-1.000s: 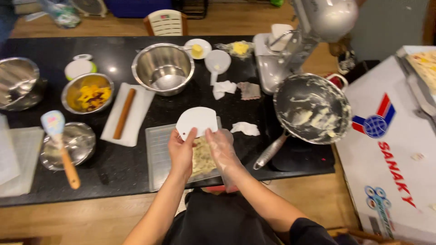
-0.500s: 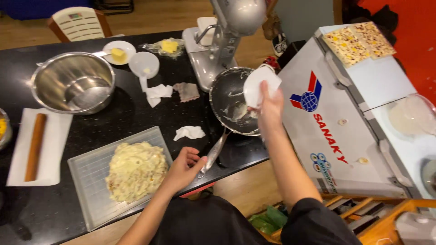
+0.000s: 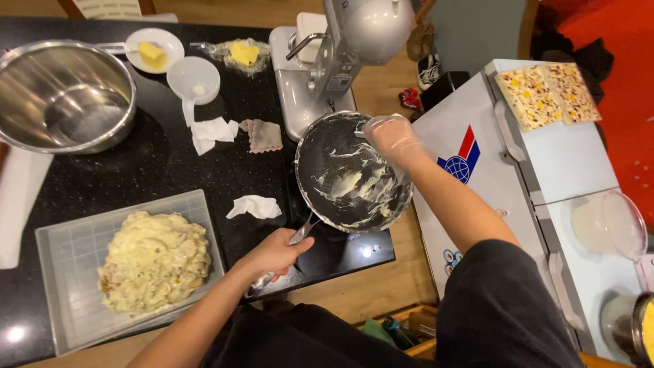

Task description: Scraping a sticky mixture from a pan and spreading it evenly onto a tray

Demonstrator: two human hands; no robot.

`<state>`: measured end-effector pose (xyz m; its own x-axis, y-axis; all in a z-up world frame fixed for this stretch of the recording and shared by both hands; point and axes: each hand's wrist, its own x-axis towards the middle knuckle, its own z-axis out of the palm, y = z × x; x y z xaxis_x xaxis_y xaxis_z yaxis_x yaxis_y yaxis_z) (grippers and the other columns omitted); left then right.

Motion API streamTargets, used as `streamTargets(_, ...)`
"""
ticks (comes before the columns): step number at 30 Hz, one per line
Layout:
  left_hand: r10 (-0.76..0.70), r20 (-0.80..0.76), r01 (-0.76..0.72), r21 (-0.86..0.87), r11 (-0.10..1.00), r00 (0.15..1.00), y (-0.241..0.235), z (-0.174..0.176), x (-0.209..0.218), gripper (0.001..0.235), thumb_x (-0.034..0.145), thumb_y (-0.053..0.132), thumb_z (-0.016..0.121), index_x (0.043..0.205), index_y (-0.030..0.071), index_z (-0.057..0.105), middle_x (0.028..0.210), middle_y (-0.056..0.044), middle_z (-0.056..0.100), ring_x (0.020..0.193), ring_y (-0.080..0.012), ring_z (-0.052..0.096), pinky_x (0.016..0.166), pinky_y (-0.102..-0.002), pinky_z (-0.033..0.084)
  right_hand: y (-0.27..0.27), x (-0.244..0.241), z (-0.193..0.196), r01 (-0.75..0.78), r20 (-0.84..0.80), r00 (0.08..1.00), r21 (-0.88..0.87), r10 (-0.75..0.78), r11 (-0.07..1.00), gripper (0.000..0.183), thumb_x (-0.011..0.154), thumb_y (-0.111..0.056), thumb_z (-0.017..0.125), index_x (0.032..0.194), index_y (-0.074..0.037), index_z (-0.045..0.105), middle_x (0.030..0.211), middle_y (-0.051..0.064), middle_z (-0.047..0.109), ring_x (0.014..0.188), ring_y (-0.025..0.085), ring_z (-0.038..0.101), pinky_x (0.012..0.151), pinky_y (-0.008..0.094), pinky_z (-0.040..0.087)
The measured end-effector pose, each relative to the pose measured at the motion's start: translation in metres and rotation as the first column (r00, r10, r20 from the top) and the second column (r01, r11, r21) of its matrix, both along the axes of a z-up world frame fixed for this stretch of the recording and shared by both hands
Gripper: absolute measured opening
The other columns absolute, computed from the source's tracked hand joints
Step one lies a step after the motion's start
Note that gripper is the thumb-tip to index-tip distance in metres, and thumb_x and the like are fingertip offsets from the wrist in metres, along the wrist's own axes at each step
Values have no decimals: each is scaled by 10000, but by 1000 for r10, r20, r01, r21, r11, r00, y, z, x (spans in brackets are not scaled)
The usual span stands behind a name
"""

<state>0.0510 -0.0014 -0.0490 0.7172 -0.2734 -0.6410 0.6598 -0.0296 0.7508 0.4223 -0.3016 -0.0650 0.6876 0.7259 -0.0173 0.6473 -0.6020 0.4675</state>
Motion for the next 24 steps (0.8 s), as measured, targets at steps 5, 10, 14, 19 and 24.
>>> streamTargets(5,20,-7,-18,194,981,1000,3,10,-17,432,1068,380,809,863,7,732,513,-218,667,300,-288,626,280,-336,508,4,-26,27,239,-218,929,-258,-298,936,282,1031,-492,721,1024,-276,902,1020,29,901,1055,258,878,892,474,690)
streamTargets(10,60,-65,-45,215,976,996,-5,21,-11,429,1049,397,813,936,-14,768,512,-217,648,301,-300,633,275,-349,511,-6,-51,32,305,-452,744,-426,-492,852,356,1085,-446,716,1342,-258,877,1216,125,903,1176,350,872,965,549,706)
streamTargets(14,137,-123,-125,102,987,983,-10,13,-15,420,1060,328,802,1037,-91,784,548,-199,627,325,-285,626,269,-376,528,-20,-100,46,437,-556,575,-411,-600,800,398,994,-407,809,1298,-165,894,1205,201,891,1200,409,853,961,577,705)
streamTargets(19,52,-188,-41,63,997,981,-14,15,-19,458,1154,442,755,928,110,536,609,-80,493,390,-187,414,296,-371,368,42,-164,155,742,-687,76,-445,-723,501,287,1245,-290,576,1373,-50,666,1195,119,725,968,219,684,859,333,586)
streamTargets(24,38,-189,-30,46,999,981,-15,18,-21,434,1165,430,736,978,91,539,626,-84,516,371,-183,415,310,-362,367,47,-198,131,778,-756,-58,-444,-652,445,472,1229,-344,664,1396,97,664,877,83,670,661,113,514,639,250,522)
